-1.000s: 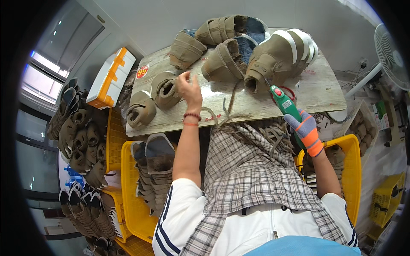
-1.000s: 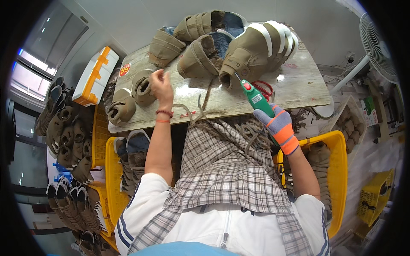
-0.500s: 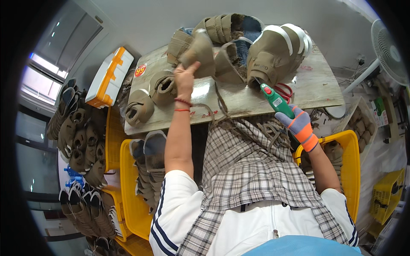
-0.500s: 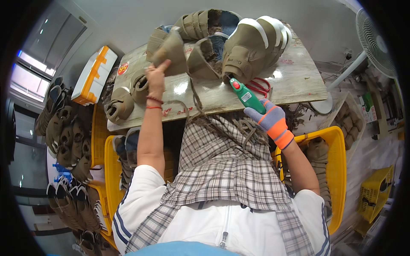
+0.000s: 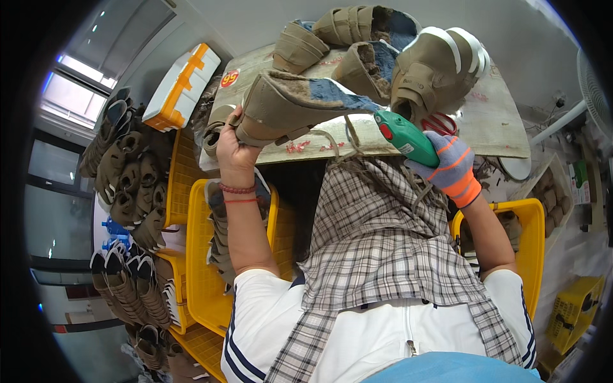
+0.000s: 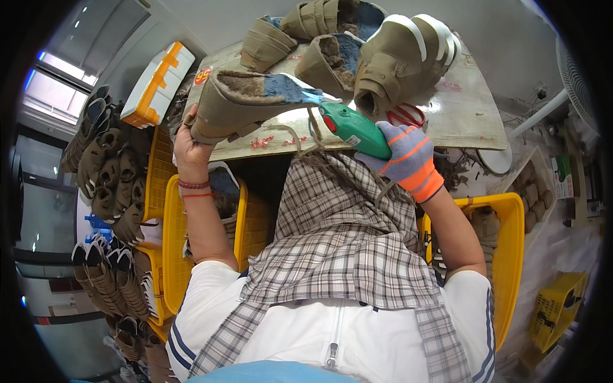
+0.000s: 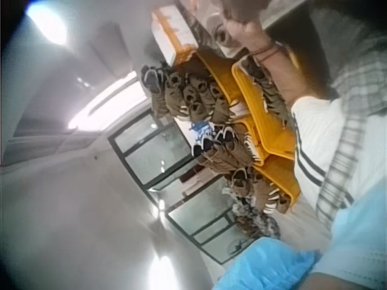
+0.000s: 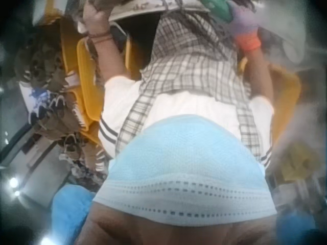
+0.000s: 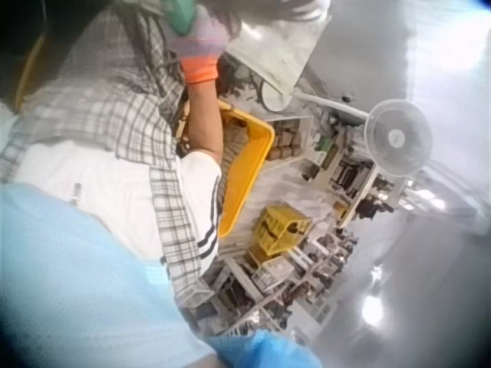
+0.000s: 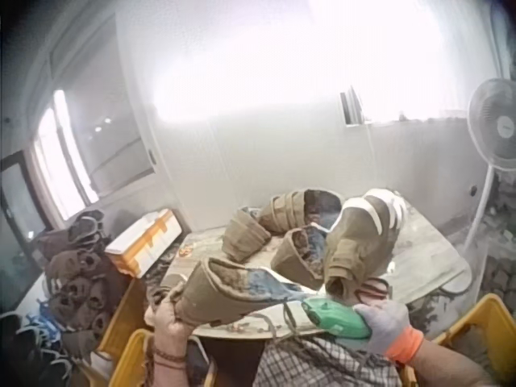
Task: The person trims the interior lining of beige slip-on shoes using a handheld electric trimmer and scissors. They handle each shoe one at a time, rotating it to access different areas, and place finished shoes into a yellow bin.
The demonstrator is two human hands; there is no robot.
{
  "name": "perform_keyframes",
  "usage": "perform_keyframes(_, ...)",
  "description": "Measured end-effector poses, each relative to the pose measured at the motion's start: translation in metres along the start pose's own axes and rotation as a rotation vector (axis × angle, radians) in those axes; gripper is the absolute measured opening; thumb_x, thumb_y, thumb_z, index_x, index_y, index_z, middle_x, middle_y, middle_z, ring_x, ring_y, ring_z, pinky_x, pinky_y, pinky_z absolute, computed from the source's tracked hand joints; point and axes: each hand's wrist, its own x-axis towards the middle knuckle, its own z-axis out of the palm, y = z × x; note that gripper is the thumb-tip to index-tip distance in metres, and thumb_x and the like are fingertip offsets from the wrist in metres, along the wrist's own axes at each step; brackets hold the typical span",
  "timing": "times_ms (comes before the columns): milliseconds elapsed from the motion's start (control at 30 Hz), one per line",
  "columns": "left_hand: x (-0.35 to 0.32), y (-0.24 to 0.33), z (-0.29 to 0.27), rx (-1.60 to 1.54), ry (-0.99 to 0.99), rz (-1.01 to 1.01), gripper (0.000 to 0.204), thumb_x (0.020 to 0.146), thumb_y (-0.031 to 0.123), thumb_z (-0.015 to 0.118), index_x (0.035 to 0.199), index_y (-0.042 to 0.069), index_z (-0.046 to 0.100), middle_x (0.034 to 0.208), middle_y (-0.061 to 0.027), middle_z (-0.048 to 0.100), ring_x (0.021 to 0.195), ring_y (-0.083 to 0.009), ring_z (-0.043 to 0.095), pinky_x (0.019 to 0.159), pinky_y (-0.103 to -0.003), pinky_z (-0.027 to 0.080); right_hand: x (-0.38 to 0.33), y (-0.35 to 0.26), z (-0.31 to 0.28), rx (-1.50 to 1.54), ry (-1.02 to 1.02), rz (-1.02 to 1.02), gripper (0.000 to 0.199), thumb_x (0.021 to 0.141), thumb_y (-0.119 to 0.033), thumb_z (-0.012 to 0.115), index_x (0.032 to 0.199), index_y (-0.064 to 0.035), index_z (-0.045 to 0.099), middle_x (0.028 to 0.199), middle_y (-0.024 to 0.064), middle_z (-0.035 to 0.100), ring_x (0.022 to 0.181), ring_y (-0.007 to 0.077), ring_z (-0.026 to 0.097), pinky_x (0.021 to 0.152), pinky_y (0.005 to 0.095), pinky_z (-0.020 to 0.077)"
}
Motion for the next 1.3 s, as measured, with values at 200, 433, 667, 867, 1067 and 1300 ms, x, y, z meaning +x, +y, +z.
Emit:
perform_keyframes(200, 0.007, -0.026, 0.002, -0.018, 0.083, -0.057, 0.028, 0.092, 0.013, 0.045, 0.114, -0.002, 0.051, 0.12, -0.0199, 0.054, 0.111, -0.0342, 0.051, 0.098, -0.051, 0.038, -0.018, 0.008, -0.011, -0.056, -0.015, 0.008, 0.053, 0.055, -0.037, 0.083, 0.092, -0.0074, 0.06, 0.068, 0.0063, 0.057, 0.053, 0.0254, 0.052, 0.049, 0.0337, 0.0439)
perform_keyframes(433, 0.019, -0.039, -0.009, -0.08, 0.004, -0.18, 0.027, 0.09, 0.012, 0.047, 0.113, -0.002, 0.052, 0.12, -0.02, 0.054, 0.111, -0.0345, 0.051, 0.1, -0.051, 0.036, -0.02, 0.003, -0.024, -0.092, -0.089, 0.016, 0.051, 0.055, -0.037, 0.082, 0.091, -0.0078, 0.06, 0.068, 0.0069, 0.058, 0.055, 0.0256, 0.053, 0.051, 0.0328, 0.0448)
perform_keyframes(667, 0.019, -0.048, -0.014, -0.19, -0.092, -0.296, 0.036, 0.091, 0.015, 0.045, 0.121, -0.005, 0.047, 0.124, -0.0218, 0.051, 0.116, -0.036, 0.048, 0.102, -0.052, 0.034, -0.013, -0.003, -0.021, 0.02, -0.087, 0.021, 0.05, 0.056, -0.036, 0.082, 0.09, -0.0082, 0.06, 0.068, 0.0077, 0.06, 0.057, 0.0265, 0.055, 0.052, 0.0337, 0.045)
perform_keyframes(867, 0.014, -0.061, -0.006, -0.093, -0.02, -0.217, 0.036, 0.093, 0.018, 0.044, 0.122, -0.004, 0.047, 0.126, -0.0209, 0.049, 0.117, -0.0358, 0.047, 0.102, -0.053, 0.033, -0.007, -0.004, -0.012, 0.091, -0.108, 0.025, 0.048, 0.055, -0.03, 0.083, 0.092, -0.0085, 0.062, 0.076, 0.0083, 0.062, 0.061, 0.0274, 0.057, 0.054, 0.0331, 0.0465)
perform_keyframes(1067, -0.005, -0.078, 0.008, -0.031, -0.118, -0.046, 0.035, 0.093, 0.016, 0.047, 0.123, -0.001, 0.047, 0.125, -0.0176, 0.051, 0.118, -0.0314, 0.047, 0.102, -0.05, 0.034, 0.011, -0.021, -0.008, 0.205, -0.09, 0.069, 0.043, 0.058, -0.034, 0.082, 0.085, -0.0069, 0.063, 0.067, 0.01, 0.061, 0.056, 0.027, 0.058, 0.05, 0.0325, 0.0466)
perform_keyframes(1300, -0.018, -0.096, 0.013, 0.263, -0.231, 0.265, 0.038, 0.092, 0.016, 0.05, 0.128, 0.004, 0.044, 0.13, -0.0109, 0.048, 0.12, -0.0264, 0.045, 0.103, -0.047, 0.034, 0.02, -0.029, 0.002, 0.449, -0.189, 0.307, 0.045, 0.063, -0.035, 0.08, 0.093, -0.0045, 0.065, 0.067, 0.0104, 0.063, 0.055, 0.0214, 0.061, 0.052, 0.0307, 0.0475)
